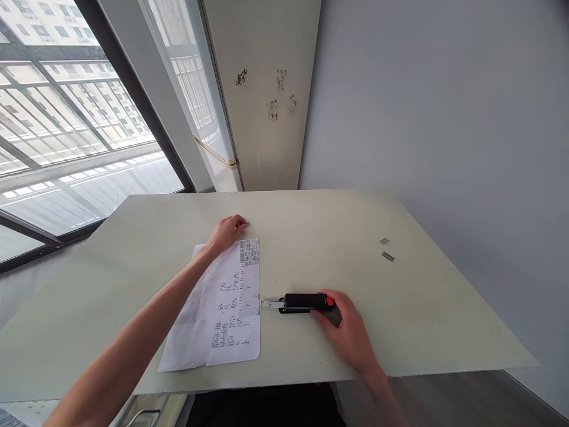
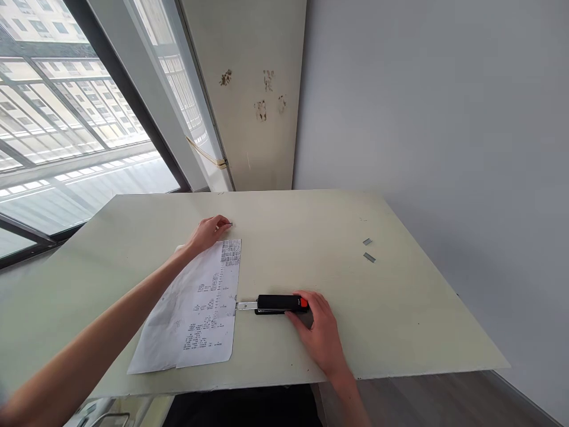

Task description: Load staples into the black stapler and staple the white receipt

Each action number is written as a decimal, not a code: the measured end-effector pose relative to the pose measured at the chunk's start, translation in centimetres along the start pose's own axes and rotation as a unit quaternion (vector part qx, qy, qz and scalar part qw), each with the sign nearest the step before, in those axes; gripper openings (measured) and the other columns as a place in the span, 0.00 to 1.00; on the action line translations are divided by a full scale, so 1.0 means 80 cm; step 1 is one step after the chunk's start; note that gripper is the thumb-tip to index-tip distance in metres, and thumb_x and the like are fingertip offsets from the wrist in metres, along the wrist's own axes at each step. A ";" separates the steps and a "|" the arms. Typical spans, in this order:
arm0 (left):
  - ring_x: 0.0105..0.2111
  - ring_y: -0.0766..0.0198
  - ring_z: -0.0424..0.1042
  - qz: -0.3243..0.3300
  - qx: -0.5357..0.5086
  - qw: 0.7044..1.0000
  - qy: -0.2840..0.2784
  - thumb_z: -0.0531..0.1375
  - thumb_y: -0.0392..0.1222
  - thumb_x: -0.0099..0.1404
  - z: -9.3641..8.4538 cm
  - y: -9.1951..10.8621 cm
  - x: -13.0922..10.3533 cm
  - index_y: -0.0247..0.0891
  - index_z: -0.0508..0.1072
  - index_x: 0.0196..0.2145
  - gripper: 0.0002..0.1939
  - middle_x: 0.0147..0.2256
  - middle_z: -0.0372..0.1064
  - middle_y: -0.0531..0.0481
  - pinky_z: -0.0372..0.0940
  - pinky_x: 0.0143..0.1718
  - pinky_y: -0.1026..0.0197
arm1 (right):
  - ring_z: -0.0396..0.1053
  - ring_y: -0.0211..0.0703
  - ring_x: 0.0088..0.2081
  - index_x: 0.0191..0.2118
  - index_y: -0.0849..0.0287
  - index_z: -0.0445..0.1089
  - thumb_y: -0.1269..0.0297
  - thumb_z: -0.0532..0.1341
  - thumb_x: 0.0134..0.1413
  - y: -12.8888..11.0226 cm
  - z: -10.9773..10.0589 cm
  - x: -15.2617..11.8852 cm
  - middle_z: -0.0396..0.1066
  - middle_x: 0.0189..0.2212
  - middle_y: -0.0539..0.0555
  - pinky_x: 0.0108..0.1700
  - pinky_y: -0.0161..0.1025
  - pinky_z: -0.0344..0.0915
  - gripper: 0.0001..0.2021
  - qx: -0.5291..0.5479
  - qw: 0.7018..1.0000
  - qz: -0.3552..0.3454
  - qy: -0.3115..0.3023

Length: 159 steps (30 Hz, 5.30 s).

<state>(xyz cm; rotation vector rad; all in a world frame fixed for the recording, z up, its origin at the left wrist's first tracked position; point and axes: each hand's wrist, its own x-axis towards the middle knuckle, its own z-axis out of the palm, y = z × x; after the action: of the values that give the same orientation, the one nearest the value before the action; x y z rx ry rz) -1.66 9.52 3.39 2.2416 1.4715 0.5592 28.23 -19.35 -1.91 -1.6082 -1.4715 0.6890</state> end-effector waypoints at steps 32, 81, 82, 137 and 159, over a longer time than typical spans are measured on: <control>0.50 0.56 0.78 0.212 -0.018 0.977 -0.019 0.57 0.44 0.79 0.038 0.111 -0.229 0.45 0.78 0.50 0.10 0.50 0.81 0.50 0.73 0.51 0.51 | 0.71 0.56 0.56 0.55 0.46 0.73 0.45 0.65 0.65 -0.004 -0.007 -0.003 0.76 0.53 0.55 0.60 0.58 0.68 0.18 -0.012 0.999 0.028 -0.011; 0.41 0.58 0.77 0.211 -0.125 0.962 -0.121 0.61 0.50 0.76 0.029 0.059 -0.219 0.46 0.82 0.50 0.12 0.41 0.82 0.50 0.70 0.48 0.54 | 0.72 0.56 0.55 0.56 0.46 0.72 0.44 0.64 0.65 -0.002 -0.009 -0.006 0.77 0.53 0.55 0.58 0.57 0.70 0.20 -0.026 0.999 0.015 -0.013; 0.39 0.59 0.77 0.213 -0.139 0.958 -0.132 0.62 0.50 0.76 0.028 0.057 -0.216 0.47 0.83 0.48 0.11 0.39 0.82 0.51 0.70 0.47 0.55 | 0.72 0.57 0.55 0.56 0.47 0.72 0.44 0.64 0.65 -0.002 -0.009 -0.005 0.77 0.52 0.56 0.59 0.58 0.69 0.20 -0.026 0.999 0.010 -0.016; 0.51 0.47 0.64 -0.031 0.038 0.996 0.080 0.60 0.63 0.69 0.013 -0.058 -0.115 0.41 0.70 0.35 0.21 0.43 0.71 0.44 0.54 0.60 0.42 | 0.75 0.54 0.49 0.53 0.48 0.71 0.43 0.64 0.64 -0.003 -0.008 -0.010 0.78 0.50 0.56 0.50 0.51 0.74 0.19 -0.006 0.996 0.023 -0.080; 0.45 0.54 0.66 0.022 -0.087 0.995 -0.045 0.58 0.63 0.71 0.022 -0.009 -0.158 0.42 0.70 0.34 0.21 0.35 0.70 0.50 0.64 0.50 0.53 | 0.76 0.53 0.49 0.52 0.49 0.71 0.46 0.65 0.64 -0.004 -0.006 -0.011 0.78 0.50 0.55 0.53 0.52 0.74 0.17 -0.013 0.997 0.018 -0.079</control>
<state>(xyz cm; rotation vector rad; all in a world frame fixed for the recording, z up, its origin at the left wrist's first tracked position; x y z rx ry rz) -5.94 -2.12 0.15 2.1396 1.2815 0.5681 28.32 -20.28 -1.51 -1.6343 -1.5728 0.8384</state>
